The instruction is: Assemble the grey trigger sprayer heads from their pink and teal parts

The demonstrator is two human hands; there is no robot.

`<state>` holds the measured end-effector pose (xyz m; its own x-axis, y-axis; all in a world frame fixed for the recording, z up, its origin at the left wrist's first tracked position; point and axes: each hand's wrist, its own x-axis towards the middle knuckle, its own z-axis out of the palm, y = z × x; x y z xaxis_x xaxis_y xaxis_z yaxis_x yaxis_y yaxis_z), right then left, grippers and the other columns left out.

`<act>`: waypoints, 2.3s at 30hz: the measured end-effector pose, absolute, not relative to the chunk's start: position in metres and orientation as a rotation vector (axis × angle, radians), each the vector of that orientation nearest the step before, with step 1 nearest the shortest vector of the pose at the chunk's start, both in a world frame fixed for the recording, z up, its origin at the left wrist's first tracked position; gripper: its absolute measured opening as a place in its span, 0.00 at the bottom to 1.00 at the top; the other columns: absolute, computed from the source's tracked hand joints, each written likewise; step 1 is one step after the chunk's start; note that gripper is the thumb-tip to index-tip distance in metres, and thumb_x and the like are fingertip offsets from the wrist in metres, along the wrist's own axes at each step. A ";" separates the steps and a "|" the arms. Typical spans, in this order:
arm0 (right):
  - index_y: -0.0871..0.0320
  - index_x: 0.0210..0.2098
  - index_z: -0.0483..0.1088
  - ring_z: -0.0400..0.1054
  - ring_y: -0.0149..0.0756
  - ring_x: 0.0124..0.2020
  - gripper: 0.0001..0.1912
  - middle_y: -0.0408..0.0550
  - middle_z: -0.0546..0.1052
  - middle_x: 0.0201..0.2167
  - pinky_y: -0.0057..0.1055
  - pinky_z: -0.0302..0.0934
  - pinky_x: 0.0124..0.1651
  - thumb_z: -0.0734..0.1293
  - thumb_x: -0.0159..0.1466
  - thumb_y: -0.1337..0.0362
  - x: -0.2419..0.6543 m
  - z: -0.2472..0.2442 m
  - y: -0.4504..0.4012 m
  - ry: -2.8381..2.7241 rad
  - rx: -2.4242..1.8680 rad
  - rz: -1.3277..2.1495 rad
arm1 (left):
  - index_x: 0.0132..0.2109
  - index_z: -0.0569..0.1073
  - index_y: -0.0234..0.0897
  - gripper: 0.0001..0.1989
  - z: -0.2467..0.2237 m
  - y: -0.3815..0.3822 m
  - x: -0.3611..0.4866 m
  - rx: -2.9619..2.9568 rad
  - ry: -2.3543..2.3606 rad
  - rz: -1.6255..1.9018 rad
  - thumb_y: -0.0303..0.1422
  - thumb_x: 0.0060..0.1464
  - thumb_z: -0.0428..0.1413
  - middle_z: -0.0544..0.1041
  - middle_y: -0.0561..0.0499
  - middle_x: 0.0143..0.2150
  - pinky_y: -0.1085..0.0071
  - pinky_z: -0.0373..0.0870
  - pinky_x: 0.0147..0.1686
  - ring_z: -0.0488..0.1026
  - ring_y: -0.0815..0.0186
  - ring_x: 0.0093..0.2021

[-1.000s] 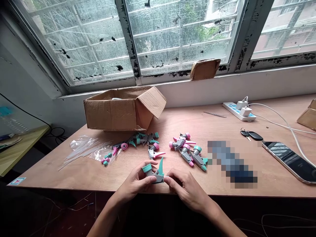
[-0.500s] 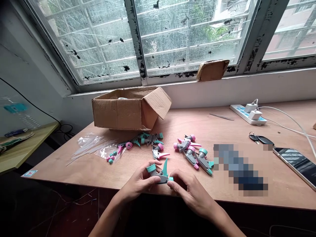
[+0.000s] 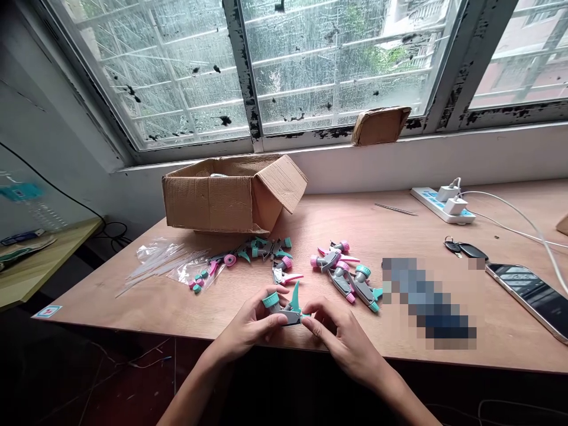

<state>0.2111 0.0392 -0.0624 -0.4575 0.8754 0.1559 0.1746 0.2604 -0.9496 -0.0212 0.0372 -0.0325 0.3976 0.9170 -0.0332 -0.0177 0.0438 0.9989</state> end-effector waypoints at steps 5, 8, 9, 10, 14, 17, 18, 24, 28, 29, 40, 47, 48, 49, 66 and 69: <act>0.55 0.40 0.71 0.70 0.34 0.28 0.16 0.42 0.73 0.29 0.30 0.66 0.32 0.63 0.72 0.49 0.209 -0.061 0.042 -1.796 -0.949 1.283 | 0.58 0.72 0.43 0.23 -0.031 0.036 -0.020 1.349 0.922 0.892 0.39 0.57 0.66 0.74 0.52 0.43 0.73 0.64 0.34 0.67 0.70 0.31; 0.55 0.37 0.70 0.66 0.32 0.25 0.18 0.41 0.71 0.27 0.29 0.62 0.30 0.61 0.74 0.49 0.209 -0.064 0.042 -1.832 -0.968 1.226 | 0.57 0.72 0.42 0.23 -0.029 0.036 -0.020 1.348 0.930 0.878 0.38 0.56 0.67 0.74 0.52 0.43 0.73 0.65 0.34 0.68 0.69 0.33; 0.55 0.37 0.70 0.65 0.32 0.25 0.18 0.40 0.70 0.26 0.29 0.61 0.29 0.60 0.74 0.49 0.208 -0.065 0.042 -1.850 -0.981 1.195 | 0.57 0.72 0.42 0.23 -0.029 0.036 -0.020 1.345 0.923 0.873 0.38 0.56 0.67 0.74 0.51 0.43 0.73 0.65 0.34 0.68 0.70 0.32; 0.55 0.37 0.70 0.65 0.33 0.25 0.19 0.40 0.69 0.25 0.29 0.60 0.29 0.60 0.74 0.49 0.208 -0.066 0.042 -1.869 -0.993 1.166 | 0.58 0.72 0.42 0.23 -0.029 0.036 -0.020 1.342 0.914 0.867 0.38 0.57 0.67 0.75 0.51 0.43 0.74 0.65 0.33 0.68 0.70 0.32; 0.55 0.43 0.70 0.67 0.34 0.26 0.17 0.42 0.71 0.28 0.31 0.62 0.31 0.60 0.74 0.49 0.208 -0.069 0.038 -1.859 -1.007 1.113 | 0.58 0.70 0.41 0.23 -0.030 0.036 -0.020 1.333 0.895 0.883 0.39 0.59 0.65 0.75 0.52 0.40 0.75 0.64 0.27 0.68 0.72 0.27; 0.53 0.55 0.66 0.68 0.35 0.27 0.17 0.43 0.73 0.32 0.31 0.64 0.29 0.64 0.72 0.51 0.209 -0.069 0.036 -1.859 -0.993 1.067 | 0.59 0.67 0.39 0.24 -0.032 0.038 -0.019 1.334 0.891 0.916 0.41 0.60 0.64 0.72 0.55 0.30 0.76 0.63 0.23 0.68 0.71 0.23; 0.53 0.56 0.65 0.67 0.35 0.27 0.17 0.44 0.73 0.33 0.31 0.64 0.29 0.65 0.72 0.52 0.209 -0.068 0.036 -1.881 -0.985 1.051 | 0.59 0.67 0.39 0.25 -0.032 0.038 -0.019 1.337 0.890 0.918 0.41 0.61 0.63 0.71 0.56 0.28 0.77 0.63 0.22 0.68 0.71 0.23; 0.54 0.49 0.69 0.69 0.37 0.32 0.11 0.46 0.75 0.35 0.32 0.66 0.35 0.62 0.73 0.55 0.211 -0.065 0.040 -1.909 -0.971 1.080 | 0.58 0.67 0.40 0.23 -0.033 0.038 -0.018 1.330 0.892 0.914 0.40 0.61 0.63 0.72 0.55 0.33 0.77 0.63 0.22 0.69 0.72 0.24; 0.55 0.42 0.70 0.70 0.36 0.30 0.15 0.43 0.72 0.29 0.31 0.65 0.35 0.61 0.74 0.50 0.211 -0.062 0.041 -1.904 -0.970 1.198 | 0.58 0.69 0.41 0.23 -0.033 0.037 -0.019 1.342 0.893 0.906 0.39 0.59 0.65 0.73 0.52 0.41 0.77 0.64 0.25 0.67 0.74 0.26; 0.55 0.39 0.70 0.69 0.36 0.30 0.18 0.42 0.72 0.28 0.31 0.64 0.35 0.60 0.75 0.49 0.211 -0.061 0.041 -1.912 -0.965 1.204 | 0.58 0.69 0.41 0.23 -0.033 0.036 -0.019 1.347 0.899 0.898 0.39 0.59 0.65 0.73 0.52 0.42 0.76 0.64 0.26 0.67 0.74 0.26; 0.55 0.52 0.68 0.68 0.37 0.29 0.16 0.44 0.74 0.30 0.32 0.63 0.32 0.64 0.72 0.51 0.211 -0.070 0.037 -1.915 -0.980 1.059 | 0.58 0.67 0.40 0.22 -0.033 0.037 -0.019 1.365 0.881 0.921 0.41 0.61 0.63 0.72 0.56 0.33 0.78 0.61 0.22 0.66 0.74 0.23; 0.56 0.33 0.70 0.64 0.34 0.28 0.20 0.41 0.70 0.26 0.30 0.58 0.33 0.62 0.73 0.49 0.211 -0.063 0.039 -2.003 -0.995 1.016 | 0.58 0.70 0.39 0.24 -0.032 0.036 -0.020 1.379 0.926 0.877 0.40 0.58 0.65 0.74 0.53 0.40 0.76 0.64 0.27 0.68 0.73 0.27; 0.56 0.32 0.71 0.64 0.34 0.28 0.21 0.41 0.70 0.26 0.30 0.58 0.33 0.61 0.74 0.49 0.210 -0.062 0.039 -2.015 -0.994 1.010 | 0.57 0.70 0.39 0.24 -0.031 0.035 -0.020 1.375 0.930 0.876 0.40 0.58 0.66 0.74 0.53 0.40 0.76 0.64 0.27 0.68 0.73 0.27; 0.56 0.33 0.71 0.64 0.34 0.28 0.21 0.41 0.70 0.26 0.30 0.57 0.32 0.61 0.74 0.49 0.210 -0.061 0.038 -2.017 -0.992 1.006 | 0.58 0.70 0.39 0.24 -0.031 0.035 -0.020 1.371 0.929 0.876 0.40 0.58 0.65 0.74 0.53 0.39 0.76 0.64 0.26 0.68 0.73 0.27; 0.52 0.51 0.69 0.68 0.34 0.27 0.08 0.42 0.72 0.30 0.28 0.67 0.31 0.62 0.74 0.62 0.207 -0.076 0.039 -1.932 -0.877 0.838 | 0.60 0.65 0.37 0.24 -0.033 0.037 -0.019 1.377 0.936 0.915 0.42 0.63 0.61 0.72 0.56 0.32 0.78 0.66 0.22 0.69 0.72 0.24; 0.53 0.49 0.70 0.67 0.33 0.27 0.07 0.42 0.73 0.31 0.28 0.64 0.29 0.63 0.74 0.61 0.207 -0.072 0.039 -1.940 -0.844 0.801 | 0.60 0.65 0.38 0.23 -0.034 0.037 -0.021 1.396 0.905 0.906 0.40 0.63 0.61 0.72 0.56 0.32 0.78 0.65 0.22 0.69 0.73 0.24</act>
<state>0.2067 0.0388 -0.0723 -0.4100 0.7968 0.4439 0.2514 0.5666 -0.7847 -0.0207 0.0372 -0.0338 0.3982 0.9172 0.0112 0.0103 -0.0167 0.9998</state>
